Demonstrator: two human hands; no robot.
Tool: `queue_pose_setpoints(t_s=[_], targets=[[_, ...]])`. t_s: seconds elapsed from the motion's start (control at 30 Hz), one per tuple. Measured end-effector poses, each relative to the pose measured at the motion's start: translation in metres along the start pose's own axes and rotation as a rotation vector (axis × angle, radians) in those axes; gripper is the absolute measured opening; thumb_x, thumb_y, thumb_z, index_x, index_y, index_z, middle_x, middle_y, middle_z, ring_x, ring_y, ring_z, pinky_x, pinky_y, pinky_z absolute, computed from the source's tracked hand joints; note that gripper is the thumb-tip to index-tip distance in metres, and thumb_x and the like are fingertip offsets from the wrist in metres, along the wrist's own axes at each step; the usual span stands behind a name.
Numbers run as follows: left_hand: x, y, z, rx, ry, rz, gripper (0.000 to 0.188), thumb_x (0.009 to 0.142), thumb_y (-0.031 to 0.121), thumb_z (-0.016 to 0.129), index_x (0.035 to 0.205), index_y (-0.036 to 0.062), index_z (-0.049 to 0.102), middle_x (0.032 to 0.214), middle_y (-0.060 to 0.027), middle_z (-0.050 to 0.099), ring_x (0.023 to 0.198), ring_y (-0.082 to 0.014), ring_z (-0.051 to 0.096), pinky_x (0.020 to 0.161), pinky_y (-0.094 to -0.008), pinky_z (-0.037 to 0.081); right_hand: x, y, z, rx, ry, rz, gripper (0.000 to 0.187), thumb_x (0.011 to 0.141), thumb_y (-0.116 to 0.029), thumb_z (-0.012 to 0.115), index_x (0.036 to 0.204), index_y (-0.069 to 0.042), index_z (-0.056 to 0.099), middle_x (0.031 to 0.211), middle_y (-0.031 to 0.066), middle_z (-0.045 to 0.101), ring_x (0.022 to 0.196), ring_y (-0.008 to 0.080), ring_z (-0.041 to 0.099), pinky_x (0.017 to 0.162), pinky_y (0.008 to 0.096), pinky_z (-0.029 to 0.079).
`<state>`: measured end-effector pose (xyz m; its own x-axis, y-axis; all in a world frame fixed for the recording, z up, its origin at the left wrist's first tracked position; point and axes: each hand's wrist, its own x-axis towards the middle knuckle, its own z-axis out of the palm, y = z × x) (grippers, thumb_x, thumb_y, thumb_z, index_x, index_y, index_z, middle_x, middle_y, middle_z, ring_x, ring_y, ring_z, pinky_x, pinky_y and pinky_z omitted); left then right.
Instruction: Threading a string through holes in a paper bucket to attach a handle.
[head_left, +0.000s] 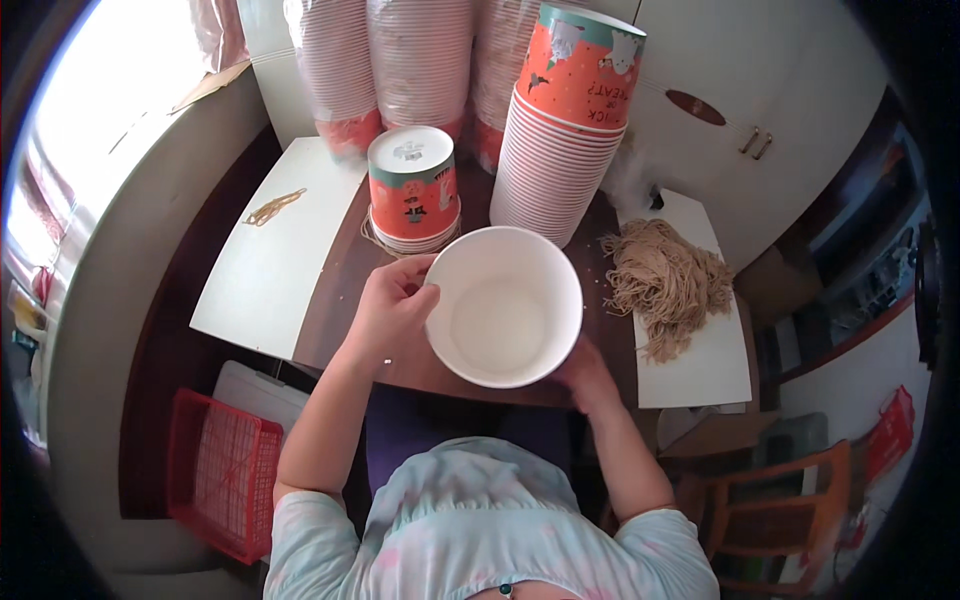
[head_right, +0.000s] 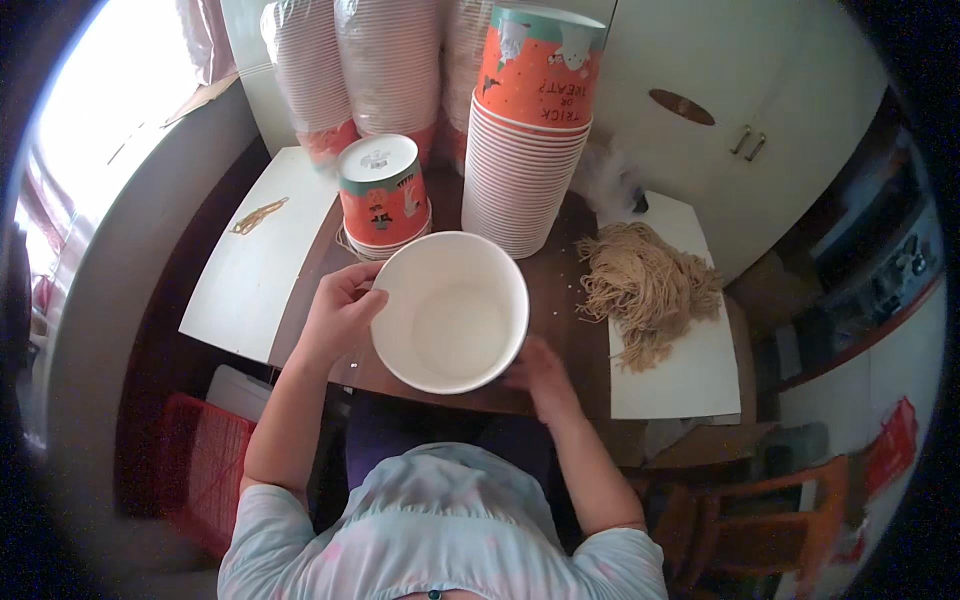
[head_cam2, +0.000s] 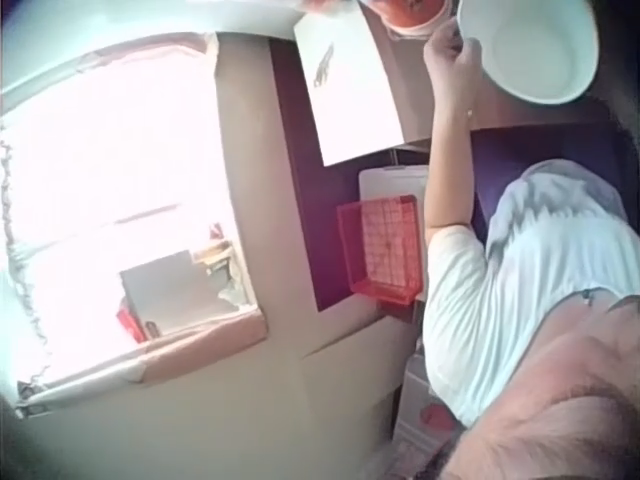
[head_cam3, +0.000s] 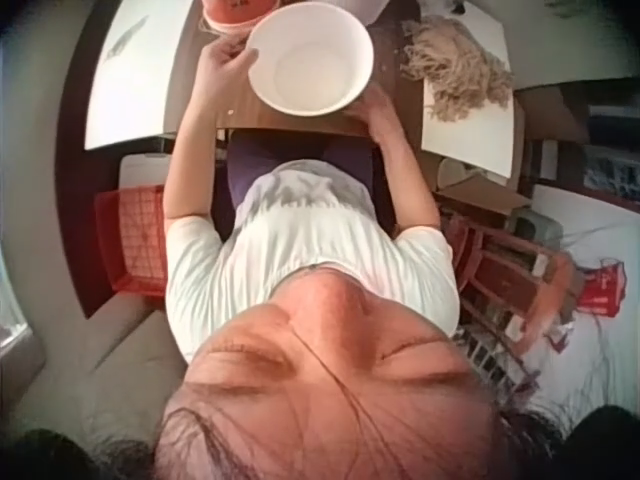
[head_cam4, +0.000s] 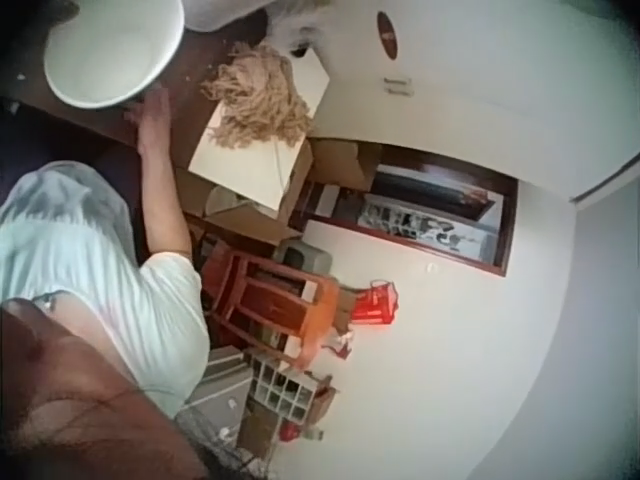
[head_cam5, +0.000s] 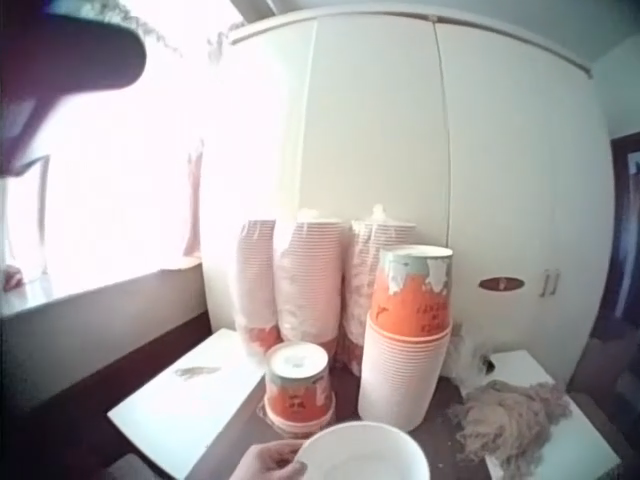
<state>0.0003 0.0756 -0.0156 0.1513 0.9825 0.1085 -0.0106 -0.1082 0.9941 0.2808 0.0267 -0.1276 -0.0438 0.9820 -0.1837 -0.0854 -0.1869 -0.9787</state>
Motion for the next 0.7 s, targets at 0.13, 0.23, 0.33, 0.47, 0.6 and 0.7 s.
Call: queue_pose_setpoints(t_s=[0.13, 0.23, 0.33, 0.47, 0.6, 0.7], targets=[[-0.002, 0.001, -0.001, 0.235, -0.057, 0.020, 0.031, 0.084, 0.004, 0.055, 0.113, -0.0048, 0.063, 0.081, -0.0023, 0.065, 0.070, -0.0044, 0.056, 0.065, -0.0214, 0.047, -0.005, -0.077, 0.000, -0.248, 0.027, -0.285, 0.049, 0.097, -0.032, 0.053, 0.134, -0.002, 0.046, 0.119, 0.0097, 0.060, 0.087, 0.0120, 0.059, 0.074, 0.0246, 0.048], [0.003, 0.001, 0.005, 0.198, -0.114, 0.012, 0.030, 0.085, 0.007, 0.059, 0.112, -0.0049, 0.063, 0.078, -0.0022, 0.065, 0.070, -0.0044, 0.055, 0.064, -0.0220, 0.047, 0.001, -0.102, 0.018, -0.441, -0.027, -0.423, 0.038, 0.089, -0.016, 0.059, 0.123, 0.001, 0.055, 0.109, 0.0133, 0.064, 0.085, 0.0157, 0.062, 0.072, 0.0283, 0.049], [0.005, -0.001, -0.002, 0.172, -0.083, -0.028, 0.031, 0.087, 0.009, 0.062, 0.114, -0.0050, 0.062, 0.083, -0.0034, 0.065, 0.073, -0.0057, 0.057, 0.067, -0.0229, 0.048, 0.005, -0.117, 0.035, -0.685, 0.023, -0.462, 0.028, 0.082, -0.002, 0.053, 0.108, 0.004, 0.062, 0.094, 0.0143, 0.068, 0.085, 0.0157, 0.064, 0.077, 0.0296, 0.050], [-0.009, 0.000, -0.001, 0.253, -0.068, -0.076, 0.031, 0.086, 0.005, 0.060, 0.115, -0.0054, 0.061, 0.088, -0.0048, 0.066, 0.078, -0.0079, 0.060, 0.070, -0.0233, 0.049, 0.006, -0.102, 0.029, -0.689, 0.143, -0.552, 0.028, 0.086, -0.004, 0.055, 0.112, 0.003, 0.061, 0.098, 0.0120, 0.068, 0.086, 0.0158, 0.064, 0.079, 0.0288, 0.050], [-0.007, -0.025, -0.008, 0.235, 0.046, -0.033, 0.031, 0.079, 0.005, 0.055, 0.106, -0.0069, 0.065, 0.073, -0.0045, 0.064, 0.065, -0.0065, 0.056, 0.062, -0.0233, 0.047, 0.017, -0.101, 0.019, -0.440, 0.018, -0.318, 0.037, 0.092, -0.028, 0.061, 0.115, 0.001, 0.062, 0.088, 0.0073, 0.066, 0.076, 0.0108, 0.062, 0.063, 0.0272, 0.051], [-0.002, -0.026, -0.010, 0.266, 0.028, -0.054, 0.031, 0.079, 0.005, 0.055, 0.106, -0.0066, 0.065, 0.072, -0.0035, 0.064, 0.066, -0.0054, 0.055, 0.060, -0.0224, 0.046, 0.030, -0.112, -0.023, -0.602, 0.030, -0.187, 0.026, 0.095, -0.019, 0.057, 0.113, -0.002, 0.063, 0.095, 0.0011, 0.066, 0.071, 0.0071, 0.056, 0.063, 0.0219, 0.047]])
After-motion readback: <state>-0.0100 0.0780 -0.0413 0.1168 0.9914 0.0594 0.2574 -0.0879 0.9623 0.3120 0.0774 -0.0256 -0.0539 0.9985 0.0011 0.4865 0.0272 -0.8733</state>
